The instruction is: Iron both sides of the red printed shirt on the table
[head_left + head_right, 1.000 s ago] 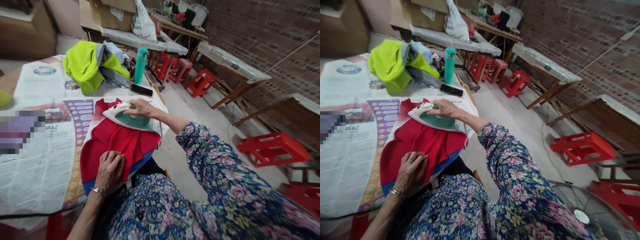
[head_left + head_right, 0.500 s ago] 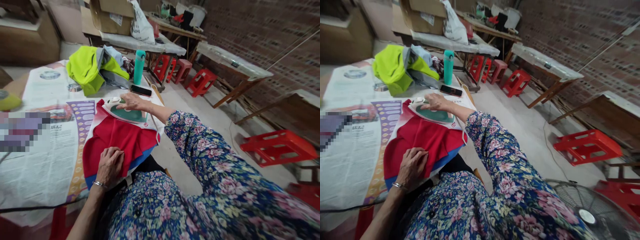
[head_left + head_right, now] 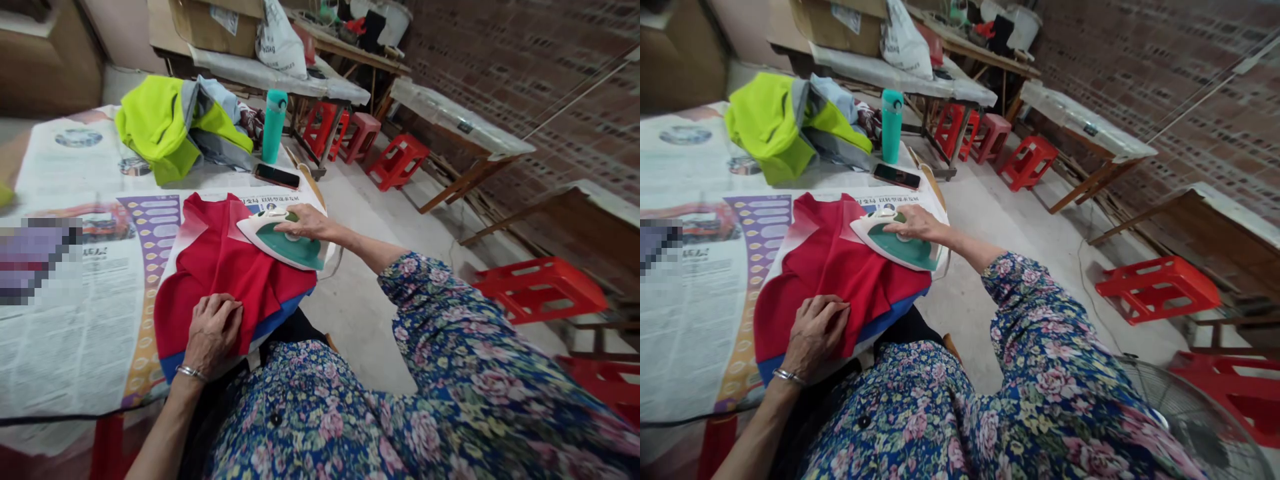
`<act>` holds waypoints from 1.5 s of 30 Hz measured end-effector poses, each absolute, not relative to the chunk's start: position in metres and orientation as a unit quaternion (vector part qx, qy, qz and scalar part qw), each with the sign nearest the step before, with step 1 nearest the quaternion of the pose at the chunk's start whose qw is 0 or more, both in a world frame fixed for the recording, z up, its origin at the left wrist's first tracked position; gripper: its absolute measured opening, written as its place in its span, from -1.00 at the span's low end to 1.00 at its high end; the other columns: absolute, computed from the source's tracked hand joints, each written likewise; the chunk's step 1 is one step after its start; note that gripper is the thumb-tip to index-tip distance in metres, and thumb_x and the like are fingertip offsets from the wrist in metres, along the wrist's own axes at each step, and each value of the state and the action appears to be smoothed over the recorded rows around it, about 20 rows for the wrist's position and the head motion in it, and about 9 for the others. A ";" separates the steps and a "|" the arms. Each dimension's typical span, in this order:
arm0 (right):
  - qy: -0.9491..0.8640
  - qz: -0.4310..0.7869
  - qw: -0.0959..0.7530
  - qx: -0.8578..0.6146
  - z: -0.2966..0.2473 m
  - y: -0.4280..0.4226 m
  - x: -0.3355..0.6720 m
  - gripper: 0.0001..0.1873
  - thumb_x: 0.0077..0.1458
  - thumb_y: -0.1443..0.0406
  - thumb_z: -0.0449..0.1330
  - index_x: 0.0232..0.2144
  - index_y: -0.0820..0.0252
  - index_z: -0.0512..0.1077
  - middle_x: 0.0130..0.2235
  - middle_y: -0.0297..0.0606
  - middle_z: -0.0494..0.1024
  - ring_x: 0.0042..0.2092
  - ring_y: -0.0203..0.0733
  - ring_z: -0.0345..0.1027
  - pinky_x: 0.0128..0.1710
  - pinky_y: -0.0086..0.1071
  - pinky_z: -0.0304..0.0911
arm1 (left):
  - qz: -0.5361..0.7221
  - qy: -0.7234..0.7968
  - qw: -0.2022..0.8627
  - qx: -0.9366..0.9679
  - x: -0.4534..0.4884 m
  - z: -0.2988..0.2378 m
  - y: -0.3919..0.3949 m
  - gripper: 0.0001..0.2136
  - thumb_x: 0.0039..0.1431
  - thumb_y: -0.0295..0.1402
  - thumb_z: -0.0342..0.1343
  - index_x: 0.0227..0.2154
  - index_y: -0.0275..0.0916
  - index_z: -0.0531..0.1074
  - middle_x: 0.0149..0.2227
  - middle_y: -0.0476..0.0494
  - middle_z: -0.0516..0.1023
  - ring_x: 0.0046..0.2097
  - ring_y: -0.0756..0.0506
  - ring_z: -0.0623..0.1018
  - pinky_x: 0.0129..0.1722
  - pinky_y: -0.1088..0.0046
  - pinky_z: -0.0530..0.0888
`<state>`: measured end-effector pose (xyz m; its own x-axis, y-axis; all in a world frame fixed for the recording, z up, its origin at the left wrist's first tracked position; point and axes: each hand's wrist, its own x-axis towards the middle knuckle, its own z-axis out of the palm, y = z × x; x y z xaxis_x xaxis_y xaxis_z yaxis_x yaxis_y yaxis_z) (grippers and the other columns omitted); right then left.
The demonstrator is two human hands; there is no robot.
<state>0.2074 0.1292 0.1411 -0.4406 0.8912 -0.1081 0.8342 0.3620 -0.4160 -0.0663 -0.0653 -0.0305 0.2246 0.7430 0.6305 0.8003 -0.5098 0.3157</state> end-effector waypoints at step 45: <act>-0.892 0.104 -0.046 -0.438 0.156 0.034 0.156 -0.59 0.49 0.06 0.39 0.20 0.16 0.56 0.00 -0.01 0.75 -0.06 0.07 0.58 -0.12 -0.26 0.18 | -0.363 -0.561 0.116 -0.735 -0.083 -0.043 -0.104 -0.84 0.49 -0.28 0.22 -0.03 -0.04 0.69 0.01 -0.19 0.75 0.05 -0.27 0.63 0.07 0.13 0.52</act>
<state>0.1561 0.0341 0.1560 -0.6122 0.7715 -0.1729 0.7906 0.5948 -0.1455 -0.0829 -0.1044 -0.0427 0.1077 0.7399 0.6641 0.9084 -0.3446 0.2366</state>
